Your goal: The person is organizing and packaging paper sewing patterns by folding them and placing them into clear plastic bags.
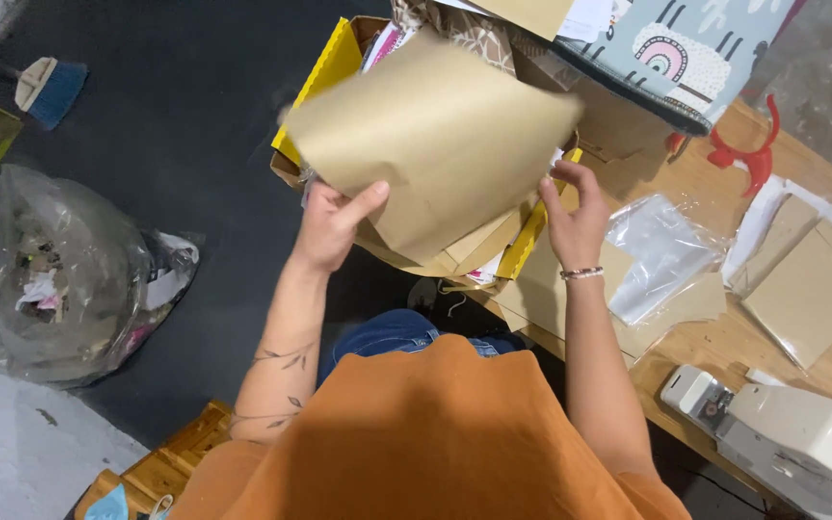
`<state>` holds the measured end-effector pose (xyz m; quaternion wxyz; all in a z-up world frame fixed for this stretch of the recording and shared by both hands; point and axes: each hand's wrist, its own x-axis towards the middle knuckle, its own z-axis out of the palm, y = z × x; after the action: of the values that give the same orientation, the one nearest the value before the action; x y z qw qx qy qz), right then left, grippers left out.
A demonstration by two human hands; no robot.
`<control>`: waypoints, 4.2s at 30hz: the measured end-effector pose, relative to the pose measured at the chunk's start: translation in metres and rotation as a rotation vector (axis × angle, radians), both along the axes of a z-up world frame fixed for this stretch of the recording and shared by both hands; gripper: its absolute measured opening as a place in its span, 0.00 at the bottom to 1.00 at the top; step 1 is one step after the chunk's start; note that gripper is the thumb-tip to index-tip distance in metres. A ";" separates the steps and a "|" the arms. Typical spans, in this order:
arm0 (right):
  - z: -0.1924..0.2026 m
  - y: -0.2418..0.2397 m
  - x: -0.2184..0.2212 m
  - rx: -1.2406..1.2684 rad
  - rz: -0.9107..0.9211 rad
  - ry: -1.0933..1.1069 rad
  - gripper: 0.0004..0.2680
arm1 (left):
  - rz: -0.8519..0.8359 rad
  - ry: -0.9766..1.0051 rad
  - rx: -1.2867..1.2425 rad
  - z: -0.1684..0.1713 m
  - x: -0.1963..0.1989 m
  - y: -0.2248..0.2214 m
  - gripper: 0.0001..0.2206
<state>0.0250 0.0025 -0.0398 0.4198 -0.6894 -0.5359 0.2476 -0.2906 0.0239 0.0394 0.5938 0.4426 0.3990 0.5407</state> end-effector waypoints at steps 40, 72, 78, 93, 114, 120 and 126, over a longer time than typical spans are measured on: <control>-0.146 -0.160 0.097 -0.445 -0.722 -0.174 0.22 | -0.107 0.182 -0.119 -0.152 0.045 0.121 0.14; -0.013 -0.154 0.119 0.522 -0.217 1.204 0.16 | -0.149 0.188 -0.072 -0.126 0.043 0.109 0.11; -0.092 -0.099 0.170 0.265 0.292 1.710 0.10 | -0.190 0.162 -0.012 -0.125 0.041 0.107 0.14; -0.049 -0.104 0.085 -0.047 -0.370 0.812 0.26 | -0.386 -0.252 -0.392 -0.067 0.030 0.102 0.37; -0.125 -0.111 0.124 0.788 0.247 1.798 0.19 | -1.085 -1.338 -0.271 -0.149 0.032 0.136 0.18; -0.083 -0.136 0.078 0.681 0.144 1.894 0.16 | -1.233 -1.257 -0.230 -0.152 0.067 0.132 0.19; -0.121 -0.127 0.124 0.723 0.175 1.955 0.12 | -1.433 -1.204 -0.237 -0.151 0.091 0.134 0.20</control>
<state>0.1485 -0.1244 -0.1605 0.8322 0.0192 -0.0529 0.5516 -0.1993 0.1580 -0.1121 0.9322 0.1656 -0.2895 0.1403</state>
